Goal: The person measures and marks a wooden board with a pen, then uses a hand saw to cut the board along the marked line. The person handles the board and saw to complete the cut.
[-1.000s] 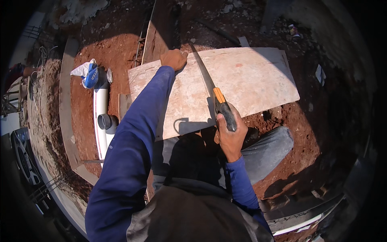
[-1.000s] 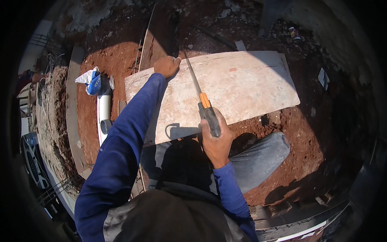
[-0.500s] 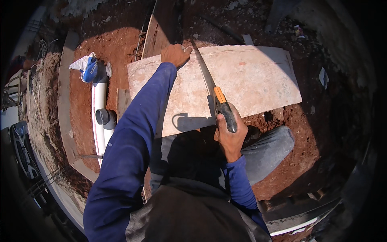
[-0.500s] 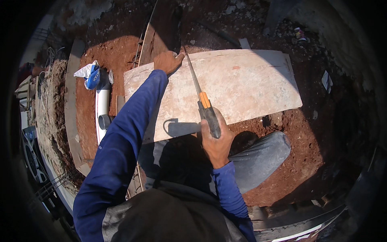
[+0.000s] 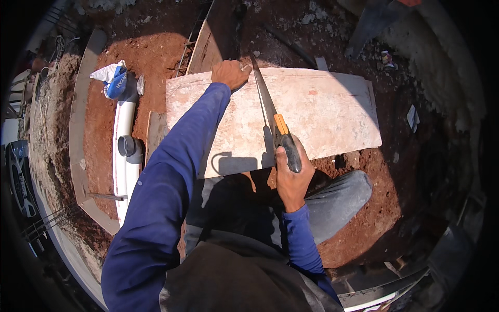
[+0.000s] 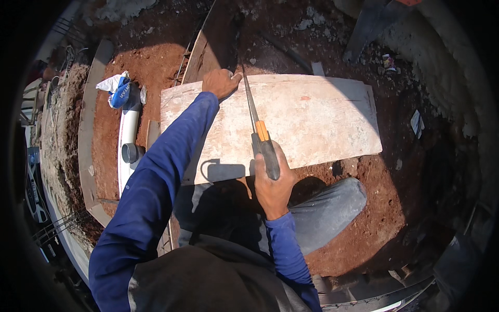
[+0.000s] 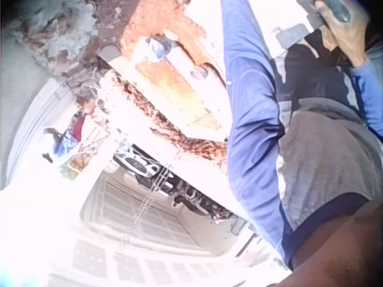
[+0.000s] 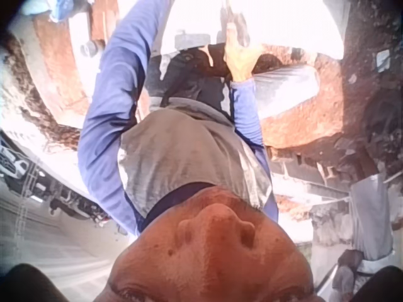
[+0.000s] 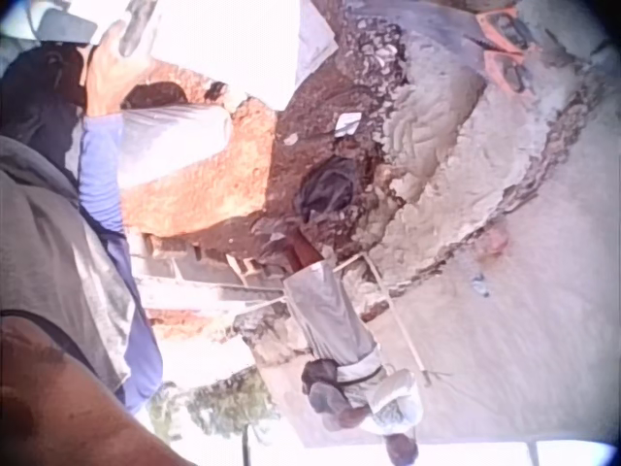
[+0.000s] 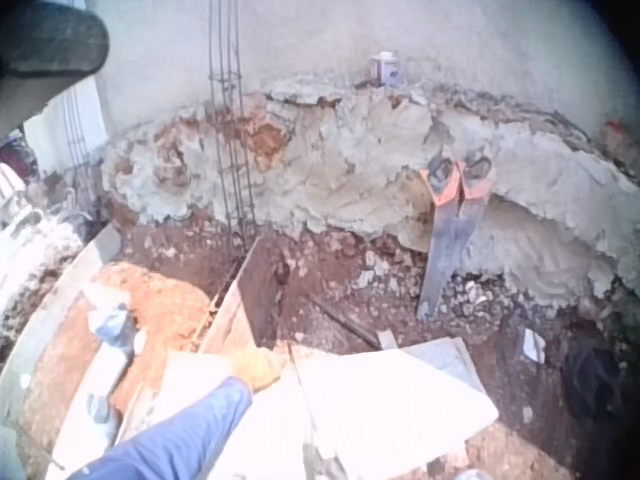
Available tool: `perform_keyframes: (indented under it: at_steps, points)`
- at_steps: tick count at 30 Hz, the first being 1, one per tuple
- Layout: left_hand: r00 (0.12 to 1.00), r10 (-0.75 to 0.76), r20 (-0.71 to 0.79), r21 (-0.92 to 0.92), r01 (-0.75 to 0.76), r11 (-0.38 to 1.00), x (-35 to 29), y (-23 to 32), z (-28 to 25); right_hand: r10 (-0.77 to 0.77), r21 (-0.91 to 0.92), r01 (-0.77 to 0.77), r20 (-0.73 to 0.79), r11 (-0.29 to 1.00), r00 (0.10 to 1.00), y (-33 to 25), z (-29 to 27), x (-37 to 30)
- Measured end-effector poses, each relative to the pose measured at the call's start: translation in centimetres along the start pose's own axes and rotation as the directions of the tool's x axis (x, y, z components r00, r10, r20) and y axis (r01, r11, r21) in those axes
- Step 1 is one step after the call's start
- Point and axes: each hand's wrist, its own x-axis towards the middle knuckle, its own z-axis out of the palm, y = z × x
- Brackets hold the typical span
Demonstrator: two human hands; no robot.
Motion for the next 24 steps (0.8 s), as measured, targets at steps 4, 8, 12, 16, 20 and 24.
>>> perform_keyframes:
  at_steps: [4, 8, 12, 16, 20, 24]
  points:
    - [0.999, -0.04, 0.01, -0.013, 0.04, 0.999, 0.1, -0.7, -0.4, -0.029, -0.003, 0.029, 0.025, 1.0, 0.999, -1.0, -0.1, 0.3]
    - [1.0, -0.025, -0.002, -0.016, 0.025, 1.0, -0.9, 0.1, -1.1, -0.048, -0.001, 0.048, 0.02, 0.999, 0.999, -0.8, -1.3, -0.3]
    - [0.999, -0.003, -0.035, -0.018, 0.002, 1.0, -1.3, 1.7, -2.0, -0.029, 0.009, 0.029, 0.013, 1.0, 0.999, -2.4, 1.3, 3.3]
    - [1.0, 0.005, -0.027, -0.014, -0.005, 1.0, -2.0, 1.2, -1.6, -0.063, 0.004, 0.063, 0.001, 0.998, 0.998, -1.8, 0.5, 1.3]
    - [0.992, 0.021, -0.127, -0.001, -0.021, 1.0, -2.0, 1.0, -2.4, -0.035, 0.031, 0.035, 0.009, 0.999, 0.999, -2.2, 0.4, 1.1]
    - [0.993, 0.017, -0.117, -0.049, -0.023, 0.999, -1.5, 2.7, -3.7, 0.032, 0.016, -0.034, 0.075, 0.999, 0.997, -5.0, 2.2, 6.4]
